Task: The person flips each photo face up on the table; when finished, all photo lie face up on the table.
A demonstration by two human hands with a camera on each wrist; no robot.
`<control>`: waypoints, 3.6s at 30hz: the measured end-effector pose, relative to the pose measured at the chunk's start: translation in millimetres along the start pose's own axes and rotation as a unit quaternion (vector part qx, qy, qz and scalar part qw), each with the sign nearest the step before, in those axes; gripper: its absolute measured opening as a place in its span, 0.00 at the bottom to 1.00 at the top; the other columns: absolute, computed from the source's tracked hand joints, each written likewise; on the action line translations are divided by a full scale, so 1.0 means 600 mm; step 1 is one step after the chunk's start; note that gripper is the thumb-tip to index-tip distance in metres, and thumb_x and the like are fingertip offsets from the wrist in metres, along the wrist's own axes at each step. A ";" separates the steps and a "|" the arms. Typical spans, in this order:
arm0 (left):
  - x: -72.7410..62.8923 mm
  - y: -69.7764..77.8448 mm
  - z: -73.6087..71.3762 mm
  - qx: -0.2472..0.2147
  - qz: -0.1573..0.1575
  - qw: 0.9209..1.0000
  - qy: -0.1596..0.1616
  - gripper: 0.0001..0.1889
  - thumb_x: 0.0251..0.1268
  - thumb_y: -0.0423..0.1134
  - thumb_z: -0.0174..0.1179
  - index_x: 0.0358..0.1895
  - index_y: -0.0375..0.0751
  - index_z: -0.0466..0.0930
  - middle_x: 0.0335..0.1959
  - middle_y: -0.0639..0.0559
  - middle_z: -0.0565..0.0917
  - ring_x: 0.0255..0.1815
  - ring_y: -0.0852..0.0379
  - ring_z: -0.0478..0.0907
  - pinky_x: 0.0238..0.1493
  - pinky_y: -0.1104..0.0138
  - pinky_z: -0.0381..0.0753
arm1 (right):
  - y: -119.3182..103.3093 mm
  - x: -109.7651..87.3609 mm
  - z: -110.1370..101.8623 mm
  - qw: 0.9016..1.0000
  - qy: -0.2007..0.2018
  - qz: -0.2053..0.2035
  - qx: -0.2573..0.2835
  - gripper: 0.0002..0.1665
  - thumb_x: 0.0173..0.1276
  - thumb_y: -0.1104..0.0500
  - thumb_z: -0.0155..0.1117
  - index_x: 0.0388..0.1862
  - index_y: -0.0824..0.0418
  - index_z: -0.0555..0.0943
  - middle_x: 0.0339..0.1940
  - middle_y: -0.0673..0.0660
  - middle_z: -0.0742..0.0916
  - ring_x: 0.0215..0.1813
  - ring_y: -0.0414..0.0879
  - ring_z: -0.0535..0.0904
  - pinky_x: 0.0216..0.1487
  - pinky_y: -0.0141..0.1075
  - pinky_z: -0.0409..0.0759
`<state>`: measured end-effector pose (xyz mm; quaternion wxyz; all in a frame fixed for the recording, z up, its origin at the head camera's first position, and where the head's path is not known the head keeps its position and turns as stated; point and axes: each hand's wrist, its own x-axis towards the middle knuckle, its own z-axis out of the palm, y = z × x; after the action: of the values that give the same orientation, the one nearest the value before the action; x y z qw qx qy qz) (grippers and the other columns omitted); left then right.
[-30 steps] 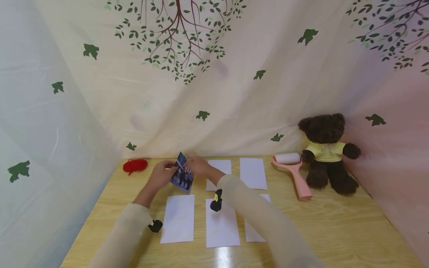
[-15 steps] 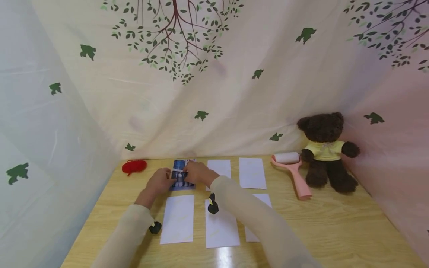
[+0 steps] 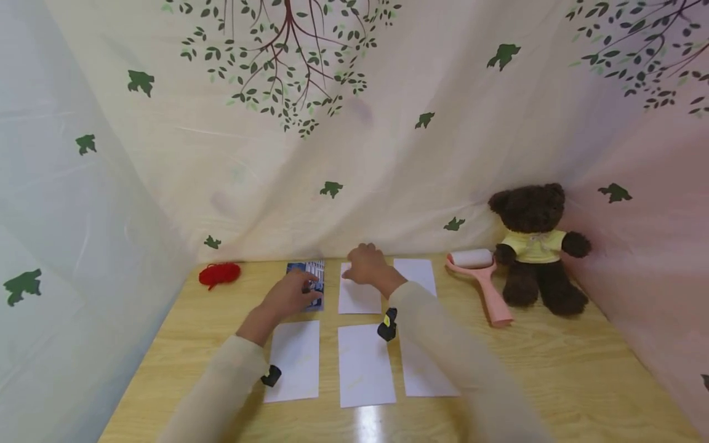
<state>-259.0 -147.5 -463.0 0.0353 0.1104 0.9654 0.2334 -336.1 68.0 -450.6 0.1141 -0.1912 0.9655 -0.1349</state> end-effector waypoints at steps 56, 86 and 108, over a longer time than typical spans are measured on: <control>0.040 0.075 0.043 0.071 0.007 0.983 -0.167 0.07 0.69 0.42 0.72 0.41 0.42 0.88 0.37 0.52 0.81 0.37 0.54 0.73 0.43 0.63 0.73 | 0.107 0.016 0.020 0.958 0.048 0.079 0.271 0.31 0.70 0.46 0.71 0.60 0.68 0.79 0.61 0.67 0.84 0.58 0.55 0.81 0.55 0.42 0.80; 0.065 0.098 0.048 -0.229 0.023 0.973 0.005 0.30 0.77 0.52 0.61 0.74 0.39 0.74 0.64 0.40 0.85 0.59 0.43 0.86 0.58 0.50 0.85 | 0.055 -0.005 -0.016 0.766 0.078 0.087 0.632 0.29 0.81 0.58 0.59 0.73 0.75 0.71 0.63 0.73 0.84 0.44 0.45 0.90 0.44 0.34 0.90; 0.057 0.052 0.066 0.001 -0.078 0.997 0.019 0.11 0.72 0.41 0.65 0.41 0.34 0.87 0.44 0.40 0.88 0.33 0.50 0.79 0.34 0.56 0.81 | 0.063 -0.017 0.062 0.988 0.069 -0.053 0.126 0.18 0.79 0.63 0.58 0.61 0.65 0.85 0.61 0.64 0.89 0.64 0.61 0.84 0.66 0.53 0.82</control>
<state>-281.5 -95.0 -484.5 0.0352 0.0307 0.9718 0.2311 -329.6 97.7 -495.6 0.0626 -0.2165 0.9349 -0.2741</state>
